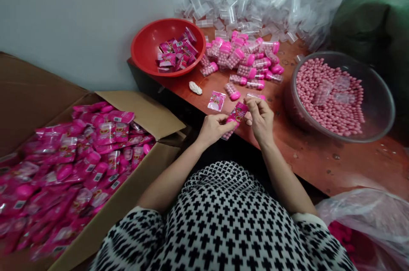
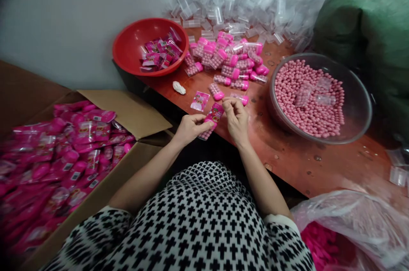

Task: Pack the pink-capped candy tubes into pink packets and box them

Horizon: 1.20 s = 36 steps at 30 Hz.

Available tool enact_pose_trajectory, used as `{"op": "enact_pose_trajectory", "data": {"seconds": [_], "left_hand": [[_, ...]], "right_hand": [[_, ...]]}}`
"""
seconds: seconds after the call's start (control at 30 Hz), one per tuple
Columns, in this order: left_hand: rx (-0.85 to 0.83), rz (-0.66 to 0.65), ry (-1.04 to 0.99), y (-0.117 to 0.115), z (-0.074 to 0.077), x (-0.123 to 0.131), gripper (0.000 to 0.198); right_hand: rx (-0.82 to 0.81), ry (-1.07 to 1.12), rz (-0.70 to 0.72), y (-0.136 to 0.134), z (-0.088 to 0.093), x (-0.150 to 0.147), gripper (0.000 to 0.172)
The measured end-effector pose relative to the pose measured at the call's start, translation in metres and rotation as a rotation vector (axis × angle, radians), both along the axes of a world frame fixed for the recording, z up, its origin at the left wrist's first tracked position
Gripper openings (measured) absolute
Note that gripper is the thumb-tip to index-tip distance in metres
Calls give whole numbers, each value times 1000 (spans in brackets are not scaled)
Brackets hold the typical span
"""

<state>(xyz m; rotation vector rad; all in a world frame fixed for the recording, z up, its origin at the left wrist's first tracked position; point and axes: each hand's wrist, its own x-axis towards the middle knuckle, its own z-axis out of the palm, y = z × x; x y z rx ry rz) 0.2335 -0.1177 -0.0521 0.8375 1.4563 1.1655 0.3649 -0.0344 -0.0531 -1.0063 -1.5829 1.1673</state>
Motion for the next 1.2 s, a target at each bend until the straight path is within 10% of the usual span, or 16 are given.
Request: {"op": "enact_pose_trajectory", "data": {"seconds": [0.23, 0.43, 0.63, 1.2], "left_hand": [[25, -44, -55, 1, -5, 4, 19], [17, 72, -424, 5, -10, 5, 24], [82, 329, -709, 15, -14, 12, 29], [20, 203, -606, 17, -16, 9, 31]], "right_hand": [[119, -102, 323, 13, 10, 8, 25], [-125, 126, 32, 1, 3, 10, 25], [-440, 187, 202, -40, -14, 12, 36], [-558, 389, 22, -57, -19, 0, 25]]}}
